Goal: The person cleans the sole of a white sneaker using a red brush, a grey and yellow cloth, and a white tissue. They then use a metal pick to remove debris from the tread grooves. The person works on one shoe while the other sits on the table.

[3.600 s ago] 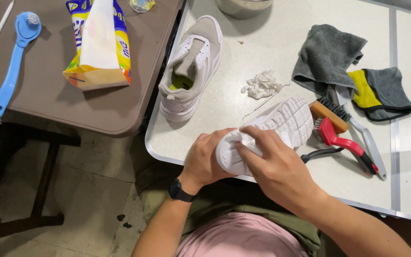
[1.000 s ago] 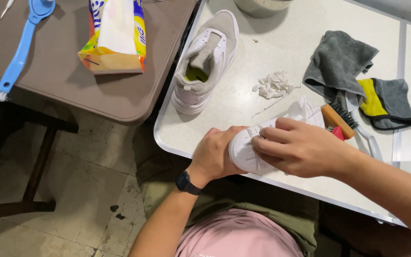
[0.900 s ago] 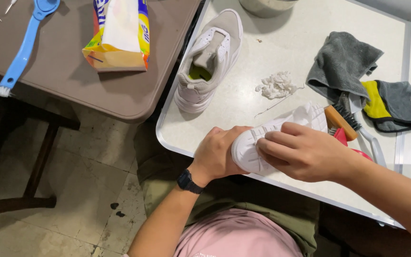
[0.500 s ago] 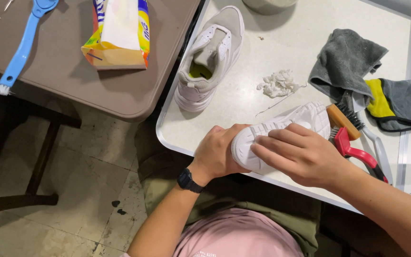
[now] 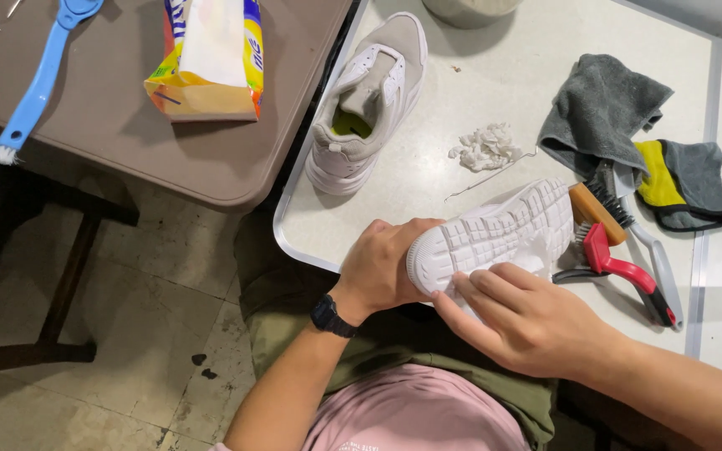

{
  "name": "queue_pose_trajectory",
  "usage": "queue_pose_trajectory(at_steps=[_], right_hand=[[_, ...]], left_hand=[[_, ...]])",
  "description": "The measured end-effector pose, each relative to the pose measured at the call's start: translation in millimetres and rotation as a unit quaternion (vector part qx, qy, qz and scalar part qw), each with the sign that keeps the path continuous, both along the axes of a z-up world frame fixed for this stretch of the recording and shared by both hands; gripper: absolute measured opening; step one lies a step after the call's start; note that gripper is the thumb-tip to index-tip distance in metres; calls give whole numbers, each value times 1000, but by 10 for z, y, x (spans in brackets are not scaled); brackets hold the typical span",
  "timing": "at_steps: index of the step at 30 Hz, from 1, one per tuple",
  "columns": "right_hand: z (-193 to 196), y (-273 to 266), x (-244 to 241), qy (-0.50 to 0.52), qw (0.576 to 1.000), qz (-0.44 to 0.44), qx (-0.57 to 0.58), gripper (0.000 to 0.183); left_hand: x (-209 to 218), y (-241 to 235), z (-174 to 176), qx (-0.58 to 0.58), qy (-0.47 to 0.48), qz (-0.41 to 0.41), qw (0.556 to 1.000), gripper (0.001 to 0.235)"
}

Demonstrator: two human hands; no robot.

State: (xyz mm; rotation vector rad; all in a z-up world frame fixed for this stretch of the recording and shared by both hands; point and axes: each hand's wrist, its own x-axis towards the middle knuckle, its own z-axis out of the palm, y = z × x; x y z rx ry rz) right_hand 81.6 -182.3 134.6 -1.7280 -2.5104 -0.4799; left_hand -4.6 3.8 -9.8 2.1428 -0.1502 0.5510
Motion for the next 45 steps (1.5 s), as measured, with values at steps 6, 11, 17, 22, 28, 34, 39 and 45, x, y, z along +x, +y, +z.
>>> queue_pose_trajectory(at_steps=[6,11,17,22,28,34,39,45], right_hand=[[65,-99,144,258,962,-93,1,17],[0,56,202,340,926,-159,42,15],[-110,345,236,269,952,-122,76,11],[-126,351,289,214,969,-114,45,11],[-113,368,285,117,991,-30,59,14],[-100,328,274,100,993,-21,61,16],[-111,361,253,58,996,-43,49,16],[-26,294,302,-13,998,-63,1,15]], left_hand=[[7,4,-45,-10,5,2,1000,78],[5,-12,-42,-15,11,0,1000,79],[33,-21,83,-39,50,53,997,81],[31,-22,36,-47,50,57,996,81],[0,-13,89,-44,44,54,997,80],[0,-5,97,-45,48,46,997,82],[11,-10,62,-32,48,60,997,79],[-9,14,169,-46,46,48,997,74]])
